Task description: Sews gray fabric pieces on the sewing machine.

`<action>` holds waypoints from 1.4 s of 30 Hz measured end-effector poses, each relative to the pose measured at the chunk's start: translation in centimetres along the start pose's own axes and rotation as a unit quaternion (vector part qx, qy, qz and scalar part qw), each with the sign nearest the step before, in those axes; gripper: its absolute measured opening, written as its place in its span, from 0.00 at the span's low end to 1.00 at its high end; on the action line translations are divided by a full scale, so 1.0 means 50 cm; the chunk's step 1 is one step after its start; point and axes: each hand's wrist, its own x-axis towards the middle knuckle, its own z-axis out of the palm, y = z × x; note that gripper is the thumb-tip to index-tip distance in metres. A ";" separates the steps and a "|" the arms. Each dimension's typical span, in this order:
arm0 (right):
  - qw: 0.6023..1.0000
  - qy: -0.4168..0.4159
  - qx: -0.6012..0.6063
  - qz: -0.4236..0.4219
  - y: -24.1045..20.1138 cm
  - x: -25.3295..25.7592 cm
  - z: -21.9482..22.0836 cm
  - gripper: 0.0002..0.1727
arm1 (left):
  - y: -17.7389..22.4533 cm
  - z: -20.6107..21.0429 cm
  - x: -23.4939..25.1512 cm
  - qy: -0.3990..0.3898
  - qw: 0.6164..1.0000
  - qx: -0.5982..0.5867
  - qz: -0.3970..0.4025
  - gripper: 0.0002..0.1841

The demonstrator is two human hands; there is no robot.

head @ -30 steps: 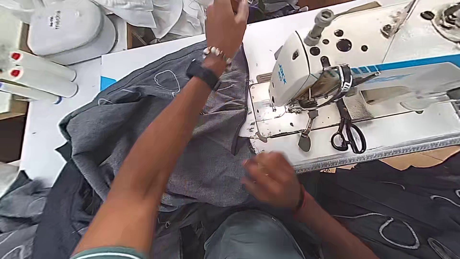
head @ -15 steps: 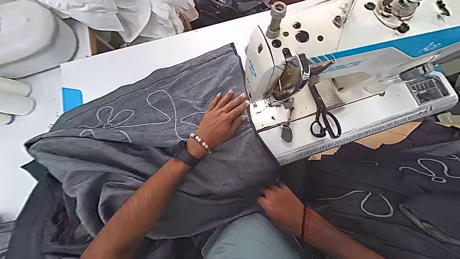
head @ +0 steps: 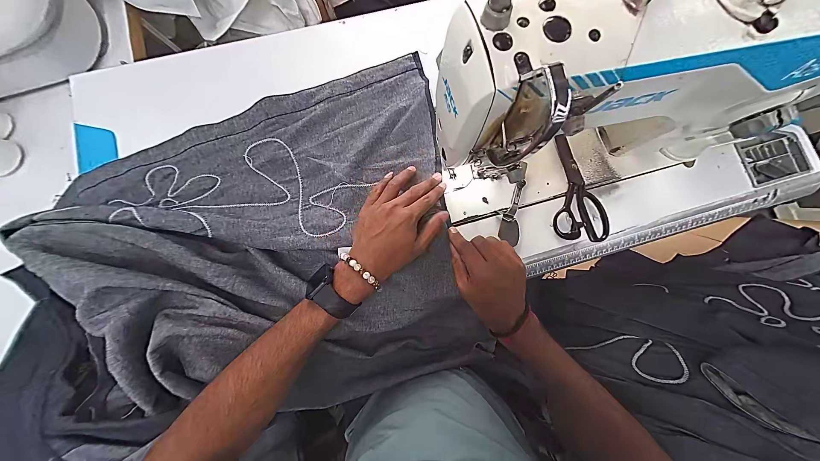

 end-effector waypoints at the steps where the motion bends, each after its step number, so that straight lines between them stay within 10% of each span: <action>1: 1.000 -0.006 -0.001 -0.010 0.005 0.001 -0.004 0.18 | 0.003 0.001 0.000 -0.001 1.000 0.018 -0.006 0.30; 27: 0.997 -0.004 -0.018 0.069 0.036 0.092 0.003 0.20 | -0.064 0.022 0.139 0.022 0.999 0.030 0.036 0.30; 33: 0.990 -0.106 0.014 0.096 0.036 0.105 -0.042 0.22 | -0.064 0.022 0.138 0.020 0.998 0.042 0.034 0.30; 35: 0.976 -0.165 0.070 0.123 0.087 0.117 -0.111 0.17 | -0.066 0.022 0.139 0.019 0.998 0.038 0.036 0.31; 42: 0.955 0.007 -0.167 0.246 0.387 0.142 -0.246 0.22 | -0.071 0.017 0.148 0.013 0.998 0.035 0.044 0.30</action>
